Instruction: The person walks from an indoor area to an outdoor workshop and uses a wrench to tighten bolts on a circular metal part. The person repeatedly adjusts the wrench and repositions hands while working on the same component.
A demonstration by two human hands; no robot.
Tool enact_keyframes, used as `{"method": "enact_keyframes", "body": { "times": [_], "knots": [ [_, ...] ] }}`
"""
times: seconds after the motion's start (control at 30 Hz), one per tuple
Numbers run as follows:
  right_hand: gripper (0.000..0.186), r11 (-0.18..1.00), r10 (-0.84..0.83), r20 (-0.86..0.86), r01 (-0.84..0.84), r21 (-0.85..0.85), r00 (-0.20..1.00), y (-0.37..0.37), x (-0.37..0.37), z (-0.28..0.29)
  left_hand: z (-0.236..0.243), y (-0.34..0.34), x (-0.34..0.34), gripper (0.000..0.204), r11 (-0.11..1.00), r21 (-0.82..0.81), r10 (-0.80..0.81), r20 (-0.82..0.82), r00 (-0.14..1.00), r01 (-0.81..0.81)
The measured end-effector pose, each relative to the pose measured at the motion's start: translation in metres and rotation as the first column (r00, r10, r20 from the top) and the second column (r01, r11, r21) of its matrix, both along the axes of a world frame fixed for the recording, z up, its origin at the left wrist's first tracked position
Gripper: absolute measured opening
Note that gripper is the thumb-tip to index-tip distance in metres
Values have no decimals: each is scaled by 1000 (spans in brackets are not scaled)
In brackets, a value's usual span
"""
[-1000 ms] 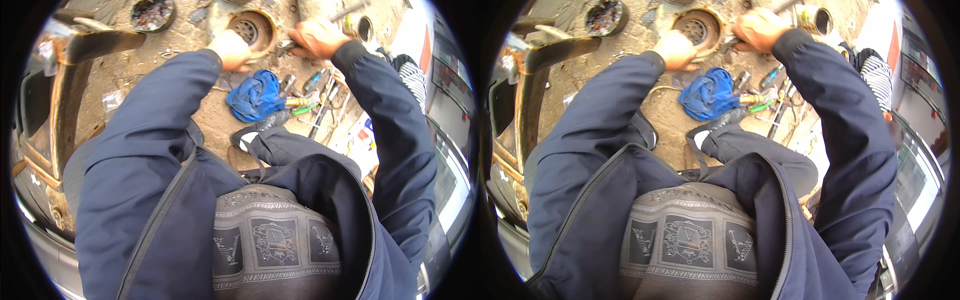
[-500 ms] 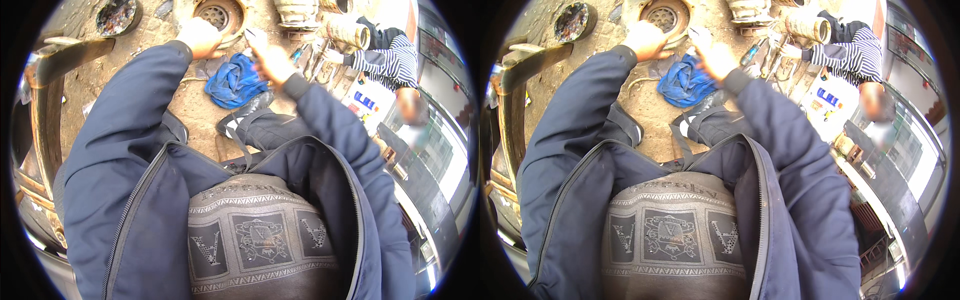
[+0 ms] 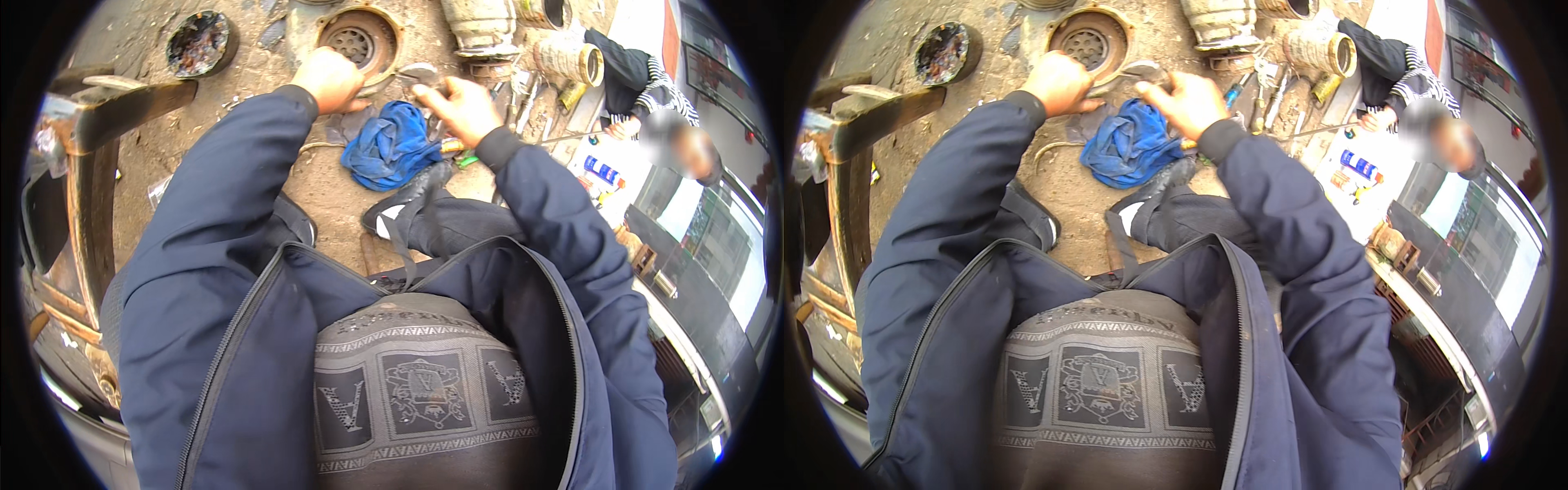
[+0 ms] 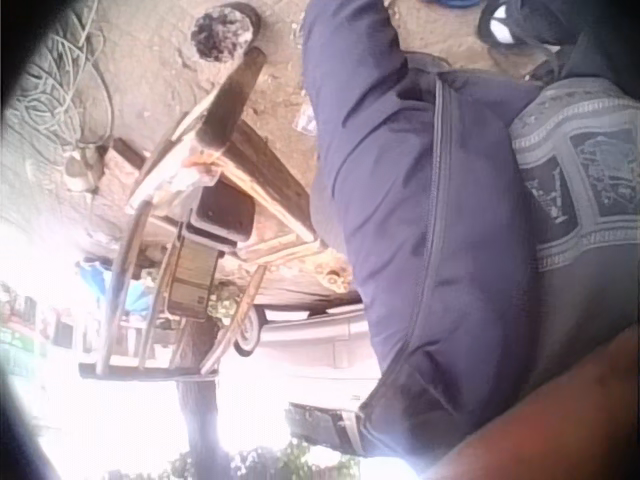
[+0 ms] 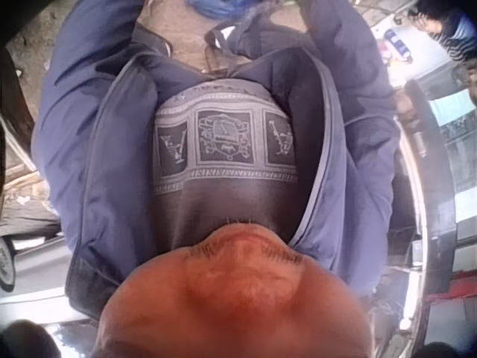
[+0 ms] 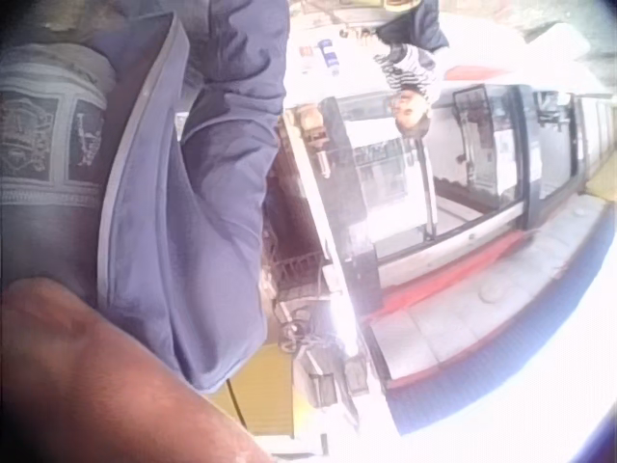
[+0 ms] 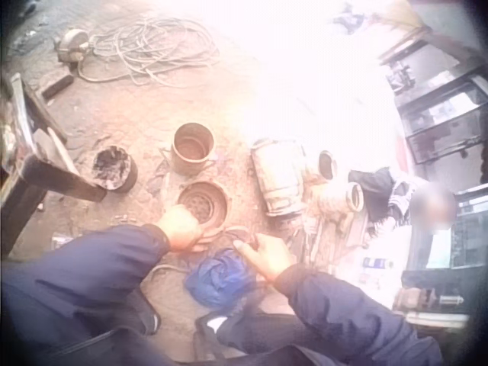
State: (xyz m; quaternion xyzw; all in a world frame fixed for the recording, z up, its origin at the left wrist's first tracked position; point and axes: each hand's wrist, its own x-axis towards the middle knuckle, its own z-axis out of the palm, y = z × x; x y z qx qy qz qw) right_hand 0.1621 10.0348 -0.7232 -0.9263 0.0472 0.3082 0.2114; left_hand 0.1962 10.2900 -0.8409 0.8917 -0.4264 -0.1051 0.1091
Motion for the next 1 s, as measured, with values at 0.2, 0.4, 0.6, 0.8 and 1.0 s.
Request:
{"method": "enact_keyframes", "body": {
  "times": [0.2,0.4,0.6,0.8,1.0],
  "knots": [
    [65,724,655,61,-603,-335,753,-24,67,13,7,1,1,52,1000,24,2,-20,1000,-1],
    [49,459,874,39,-795,-396,485,-8,100,16,11,1,2,47,999,39,0,-50,999,2],
    [41,158,963,254,-951,-266,89,21,142,14,4,1,1,48,1000,25,1,-46,999,0],
    [51,220,973,135,-932,-287,188,24,149,14,4,2,1,53,1000,28,5,-85,996,-3],
    [67,957,-285,-310,288,-38,907,44,19,-2,4,2,2,41,1000,-14,14,-92,996,-15]
  ]
}}
